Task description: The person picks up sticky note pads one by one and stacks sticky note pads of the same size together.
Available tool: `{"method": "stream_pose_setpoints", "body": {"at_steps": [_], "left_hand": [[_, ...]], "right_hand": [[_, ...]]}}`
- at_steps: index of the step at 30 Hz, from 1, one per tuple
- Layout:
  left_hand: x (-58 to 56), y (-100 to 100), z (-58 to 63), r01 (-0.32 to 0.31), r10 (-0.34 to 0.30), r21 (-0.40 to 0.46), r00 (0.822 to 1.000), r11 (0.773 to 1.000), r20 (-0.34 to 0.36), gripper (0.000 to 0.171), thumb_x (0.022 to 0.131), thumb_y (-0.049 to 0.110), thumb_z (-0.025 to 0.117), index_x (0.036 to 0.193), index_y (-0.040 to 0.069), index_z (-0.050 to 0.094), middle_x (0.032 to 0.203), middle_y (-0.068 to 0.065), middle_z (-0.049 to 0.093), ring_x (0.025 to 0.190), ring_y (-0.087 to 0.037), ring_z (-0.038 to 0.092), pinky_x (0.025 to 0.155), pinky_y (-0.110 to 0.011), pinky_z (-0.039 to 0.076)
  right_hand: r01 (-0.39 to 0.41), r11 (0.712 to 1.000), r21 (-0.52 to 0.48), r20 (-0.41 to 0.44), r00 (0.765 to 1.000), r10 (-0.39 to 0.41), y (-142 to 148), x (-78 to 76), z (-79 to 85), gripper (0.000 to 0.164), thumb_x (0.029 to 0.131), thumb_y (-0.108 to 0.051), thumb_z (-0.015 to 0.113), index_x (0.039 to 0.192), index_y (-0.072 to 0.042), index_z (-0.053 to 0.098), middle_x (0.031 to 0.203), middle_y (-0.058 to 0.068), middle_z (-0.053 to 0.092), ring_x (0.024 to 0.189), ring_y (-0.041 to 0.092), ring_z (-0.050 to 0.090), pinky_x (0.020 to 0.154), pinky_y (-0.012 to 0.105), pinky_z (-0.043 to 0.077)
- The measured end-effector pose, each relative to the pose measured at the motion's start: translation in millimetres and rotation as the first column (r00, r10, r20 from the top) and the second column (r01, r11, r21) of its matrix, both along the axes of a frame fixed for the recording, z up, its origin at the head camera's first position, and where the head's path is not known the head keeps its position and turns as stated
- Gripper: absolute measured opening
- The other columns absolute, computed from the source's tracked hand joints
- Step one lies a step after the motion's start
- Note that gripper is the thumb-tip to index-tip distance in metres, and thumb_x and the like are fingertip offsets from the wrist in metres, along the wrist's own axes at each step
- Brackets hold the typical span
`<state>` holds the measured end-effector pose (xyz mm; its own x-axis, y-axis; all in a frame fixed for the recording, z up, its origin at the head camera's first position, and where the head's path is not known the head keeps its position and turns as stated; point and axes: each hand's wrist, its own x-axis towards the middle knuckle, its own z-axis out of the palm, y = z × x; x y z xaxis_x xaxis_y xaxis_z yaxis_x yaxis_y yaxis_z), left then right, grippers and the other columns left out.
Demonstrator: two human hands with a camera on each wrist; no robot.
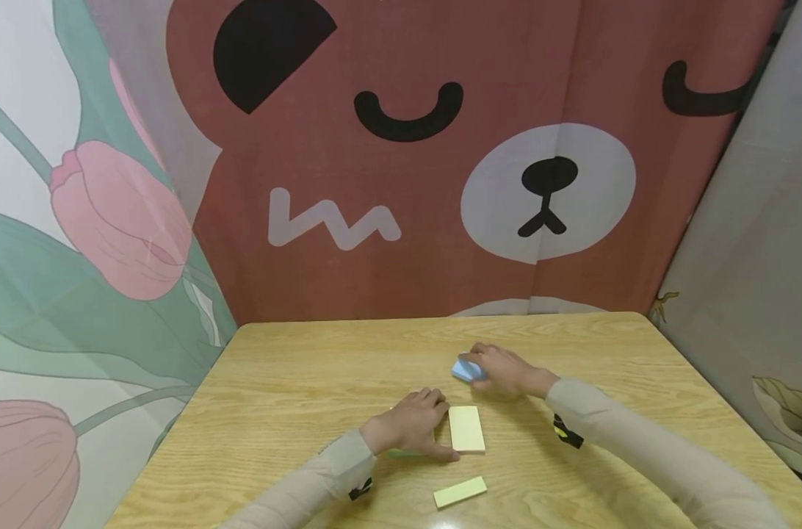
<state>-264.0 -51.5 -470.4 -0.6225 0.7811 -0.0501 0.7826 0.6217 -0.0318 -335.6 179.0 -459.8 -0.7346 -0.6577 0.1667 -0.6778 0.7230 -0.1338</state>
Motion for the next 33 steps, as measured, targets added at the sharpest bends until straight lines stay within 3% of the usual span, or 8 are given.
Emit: {"method": "stream_pose_setpoints", "body": {"at_steps": [9, 17, 24, 28, 33], "left_hand": [[0.2, 0, -0.5, -0.005, 0.005, -0.013, 1.0, 1.0, 0.002, 0.094, 0.071, 0.077, 0.037, 0.13, 0.004, 0.044, 0.119, -0.002, 0.042, 0.103, -0.012, 0.04, 0.092, -0.029, 0.035], [0.7, 0, -0.1, -0.005, 0.005, -0.006, 1.0, 1.0, 0.001, 0.094, 0.071, 0.078, 0.037, 0.129, 0.005, 0.045, 0.119, -0.002, 0.042, 0.103, -0.012, 0.04, 0.092, -0.03, 0.035], [0.7, 0, 0.7, -0.01, 0.01, -0.001, 1.0, 1.0, 0.007, 0.093, 0.071, 0.078, 0.038, 0.129, 0.005, 0.045, 0.118, -0.001, 0.042, 0.103, -0.012, 0.039, 0.093, -0.03, 0.034], [0.9, 0, 1.3, -0.014, 0.014, -0.005, 1.0, 1.0, 0.006, 0.094, 0.071, 0.078, 0.037, 0.129, 0.005, 0.045, 0.119, -0.001, 0.042, 0.105, -0.012, 0.039, 0.094, -0.031, 0.034], [0.9, 0, 1.2, -0.015, 0.015, -0.007, 1.0, 1.0, 0.016, 0.094, 0.07, 0.078, 0.037, 0.129, 0.005, 0.044, 0.119, -0.001, 0.041, 0.105, -0.012, 0.039, 0.094, -0.031, 0.034]], "right_hand": [[0.043, 0.995, -0.093, 0.161, 0.987, -0.028, -1, 1.7, 2.2, 0.057, 0.079, -0.025, 0.065, 0.13, -0.006, 0.045, 0.105, 0.013, 0.041, 0.079, 0.017, 0.047, 0.063, 0.028, 0.045], [0.137, 0.966, -0.221, 0.353, 0.934, -0.052, 1, -3.4, 0.6, 0.053, 0.079, -0.02, 0.067, 0.121, -0.002, 0.041, 0.101, 0.014, 0.04, 0.082, 0.024, 0.048, 0.058, 0.029, 0.047], [0.178, 0.952, -0.248, 0.39, 0.918, -0.071, 4, -7.8, -0.7, 0.057, 0.077, -0.023, 0.071, 0.121, -0.001, 0.041, 0.1, 0.013, 0.043, 0.082, 0.023, 0.048, 0.06, 0.03, 0.046], [0.174, 0.943, -0.282, 0.389, 0.92, -0.053, 6, -10.1, -2.3, 0.056, 0.076, -0.023, 0.072, 0.117, 0.001, 0.042, 0.098, 0.013, 0.045, 0.082, 0.023, 0.048, 0.061, 0.031, 0.045], [0.138, 0.926, -0.351, 0.357, 0.934, -0.004, 9, -12.9, -3.7, 0.034, 0.084, -0.02, 0.063, 0.107, 0.0, 0.049, 0.098, 0.014, 0.05, 0.08, 0.022, 0.047, 0.062, 0.03, 0.042]]}}
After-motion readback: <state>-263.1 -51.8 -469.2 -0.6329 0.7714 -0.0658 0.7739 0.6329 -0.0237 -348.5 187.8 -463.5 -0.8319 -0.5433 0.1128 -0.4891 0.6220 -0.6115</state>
